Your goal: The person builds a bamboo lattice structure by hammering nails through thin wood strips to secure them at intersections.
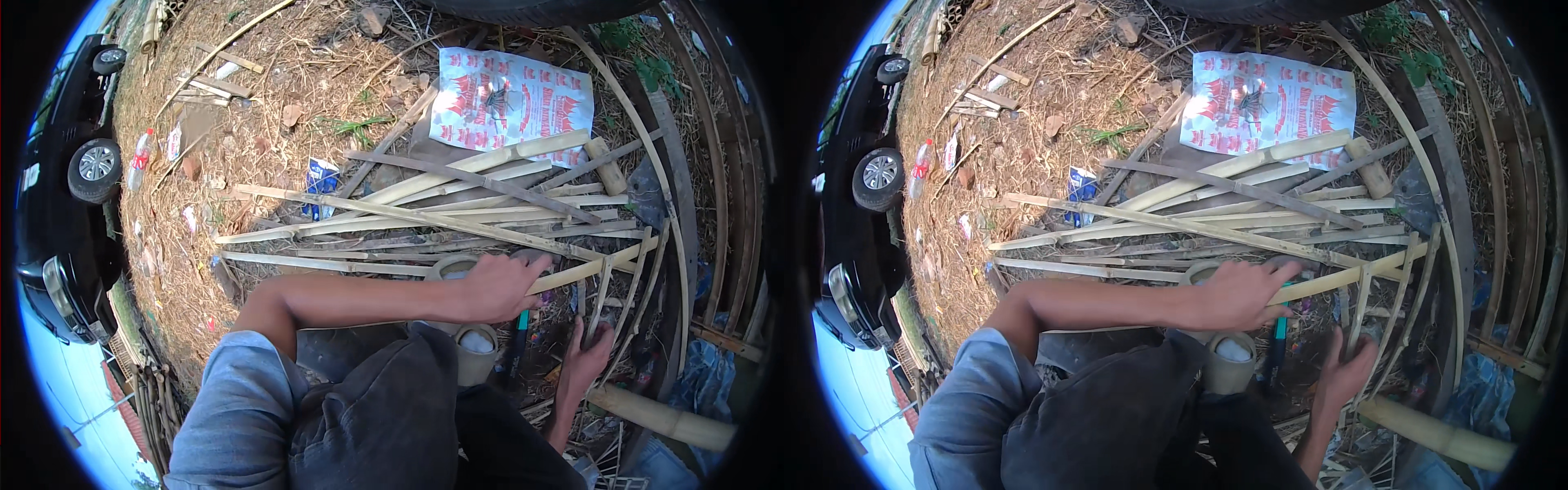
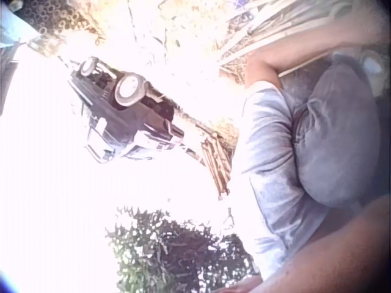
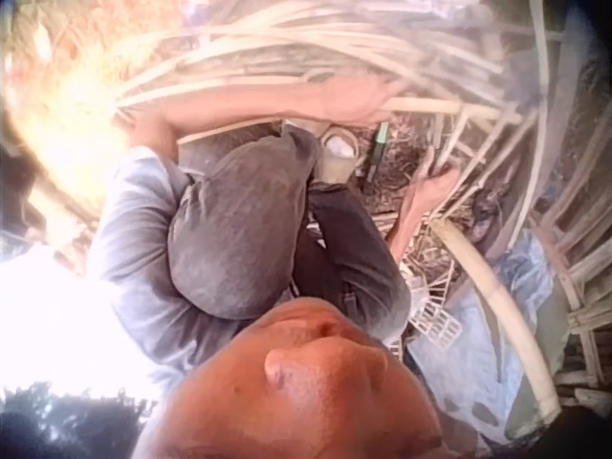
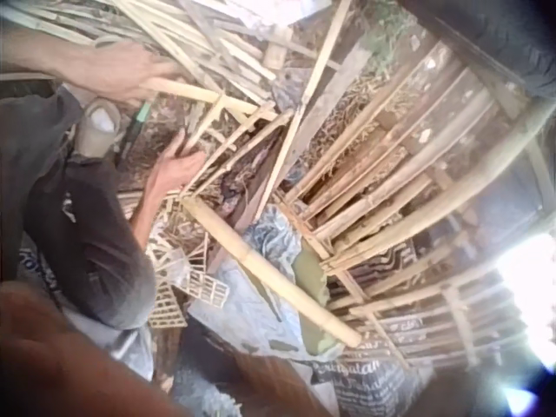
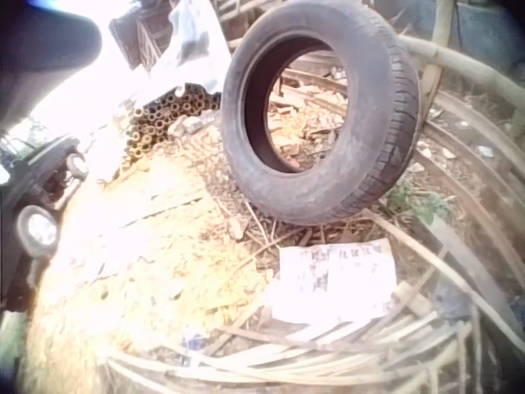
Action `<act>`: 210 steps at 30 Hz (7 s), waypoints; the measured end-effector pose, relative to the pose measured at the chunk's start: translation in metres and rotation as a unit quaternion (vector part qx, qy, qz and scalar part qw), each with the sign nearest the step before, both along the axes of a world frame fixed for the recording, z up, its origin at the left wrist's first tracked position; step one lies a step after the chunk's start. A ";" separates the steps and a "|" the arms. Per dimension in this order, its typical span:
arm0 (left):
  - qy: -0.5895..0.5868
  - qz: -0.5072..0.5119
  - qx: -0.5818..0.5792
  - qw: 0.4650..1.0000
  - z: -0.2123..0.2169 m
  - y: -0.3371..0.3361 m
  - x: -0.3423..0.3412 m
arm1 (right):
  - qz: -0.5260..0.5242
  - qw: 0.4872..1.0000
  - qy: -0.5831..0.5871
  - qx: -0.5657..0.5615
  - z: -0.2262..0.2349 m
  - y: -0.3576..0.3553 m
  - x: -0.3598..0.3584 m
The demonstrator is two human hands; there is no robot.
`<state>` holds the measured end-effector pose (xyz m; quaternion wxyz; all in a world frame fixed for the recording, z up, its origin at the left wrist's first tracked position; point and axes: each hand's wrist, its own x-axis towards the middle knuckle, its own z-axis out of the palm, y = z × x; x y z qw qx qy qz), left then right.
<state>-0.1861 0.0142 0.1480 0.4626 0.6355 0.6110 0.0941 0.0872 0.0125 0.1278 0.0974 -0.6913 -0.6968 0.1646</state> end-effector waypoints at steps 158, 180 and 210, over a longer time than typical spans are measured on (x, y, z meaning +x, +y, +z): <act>0.199 0.146 0.783 0.570 0.599 0.280 0.167 | -0.085 0.731 -0.015 0.676 0.615 0.271 0.036; 0.040 0.110 0.848 0.517 0.584 0.221 0.139 | -0.024 0.746 -0.179 0.641 0.622 0.168 0.028; 0.055 -0.040 0.844 0.532 0.536 0.228 0.205 | -0.109 0.711 -0.177 0.671 0.516 0.192 0.132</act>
